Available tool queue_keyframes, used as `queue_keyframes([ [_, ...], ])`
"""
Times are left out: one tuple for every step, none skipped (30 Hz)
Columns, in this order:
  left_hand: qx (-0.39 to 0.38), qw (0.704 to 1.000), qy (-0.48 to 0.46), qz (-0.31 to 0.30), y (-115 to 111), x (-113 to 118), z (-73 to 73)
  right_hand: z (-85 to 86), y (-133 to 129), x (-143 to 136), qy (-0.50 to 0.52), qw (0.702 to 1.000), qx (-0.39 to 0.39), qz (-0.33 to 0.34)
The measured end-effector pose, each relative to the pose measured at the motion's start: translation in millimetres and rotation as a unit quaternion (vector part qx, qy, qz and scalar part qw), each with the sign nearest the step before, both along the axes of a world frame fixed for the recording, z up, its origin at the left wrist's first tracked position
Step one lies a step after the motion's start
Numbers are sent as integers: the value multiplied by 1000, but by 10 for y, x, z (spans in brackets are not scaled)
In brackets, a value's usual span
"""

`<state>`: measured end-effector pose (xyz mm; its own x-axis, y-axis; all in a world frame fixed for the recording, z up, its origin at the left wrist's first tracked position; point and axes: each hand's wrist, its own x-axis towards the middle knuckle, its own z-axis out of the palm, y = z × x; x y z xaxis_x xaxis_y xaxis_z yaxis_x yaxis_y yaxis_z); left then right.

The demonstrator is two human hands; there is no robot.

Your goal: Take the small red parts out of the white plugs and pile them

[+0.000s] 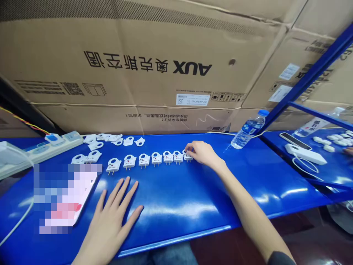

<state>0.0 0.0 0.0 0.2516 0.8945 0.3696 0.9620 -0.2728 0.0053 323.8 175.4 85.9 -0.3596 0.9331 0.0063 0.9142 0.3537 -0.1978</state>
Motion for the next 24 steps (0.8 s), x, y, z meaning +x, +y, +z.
queue_keyframes([
  [-5, 1000, -2, 0, -3, -1, 6, -31, 0, 2, 4, 1000, -4, 0],
  [-9, 1000, -3, 0, -4, -1, 12, -58, -2, 7, 6, 1000, -6, 1],
  [-12, 1000, -4, 1, -5, -2, 16, -78, -3, 14, 8, 1000, -10, 4],
  [-14, 1000, -5, 1, -4, -2, 19, -91, -1, 22, 10, 1000, -14, 8],
  [-15, 1000, -4, 2, -3, -2, 21, -98, 4, 31, 13, 1000, -19, 13],
  [-13, 1000, -4, 3, -1, -1, 21, -101, 12, 38, 15, 999, -23, 17],
  [-11, 1000, -3, 2, 2, -2, 21, -101, 20, 43, 16, 999, -25, 19],
  [-8, 1000, -2, 0, 4, -3, 20, -100, 29, 44, 18, 999, -25, 19],
  [-6, 1000, -1, -2, 6, -4, 19, -99, 37, 41, 20, 999, -25, 18],
  [-3, 1000, -1, -3, 8, -6, 18, -100, 44, 35, 22, 999, -24, 17],
  [0, 1000, -2, -4, 10, -9, 18, -103, 49, 27, 25, 999, -24, 17],
  [3, 1000, -4, -5, 11, -11, 17, -108, 53, 17, 28, 999, -25, 17],
  [6, 1000, -5, -6, 13, -14, 17, -114, 57, 9, 32, 999, -27, 18],
  [10, 1000, -6, -8, 15, -17, 17, -120, 61, 3, 35, 999, -30, 19],
  [12, 1000, -6, -9, 17, -19, 17, -124, 65, 1, 38, 999, -31, 20],
  [13, 1000, -4, -10, 19, -21, 16, -125, 69, 2, 40, 998, -32, 21],
  [14, 1000, -4, -11, 22, -23, 16, -121, 70, 6, 42, 998, -32, 20],
  [15, 1000, -4, -12, 25, -24, 15, -110, 68, 11, 48, 998, -30, 18],
  [16, 1000, -6, -13, 27, -25, 14, -93, 63, 15, 60, 998, -28, 15],
  [18, 1000, -9, -15, 30, -26, 12, -69, 51, 15, 81, 996, -28, 13],
  [21, 1000, -12, -17, 32, -26, 10, -40, 35, 9, 113, 993, -33, 15],
  [25, 999, -15, -19, 33, -27, 8, -9, 14, -3, 150, 987, -46, 23],
  [27, 999, -17, -19, 33, -26, 7, 22, -11, -23, 187, 979, -67, 39],
  [28, 999, -18, -19, 32, -26, 6, 50, -36, -50, 217, 969, -97, 61],
])
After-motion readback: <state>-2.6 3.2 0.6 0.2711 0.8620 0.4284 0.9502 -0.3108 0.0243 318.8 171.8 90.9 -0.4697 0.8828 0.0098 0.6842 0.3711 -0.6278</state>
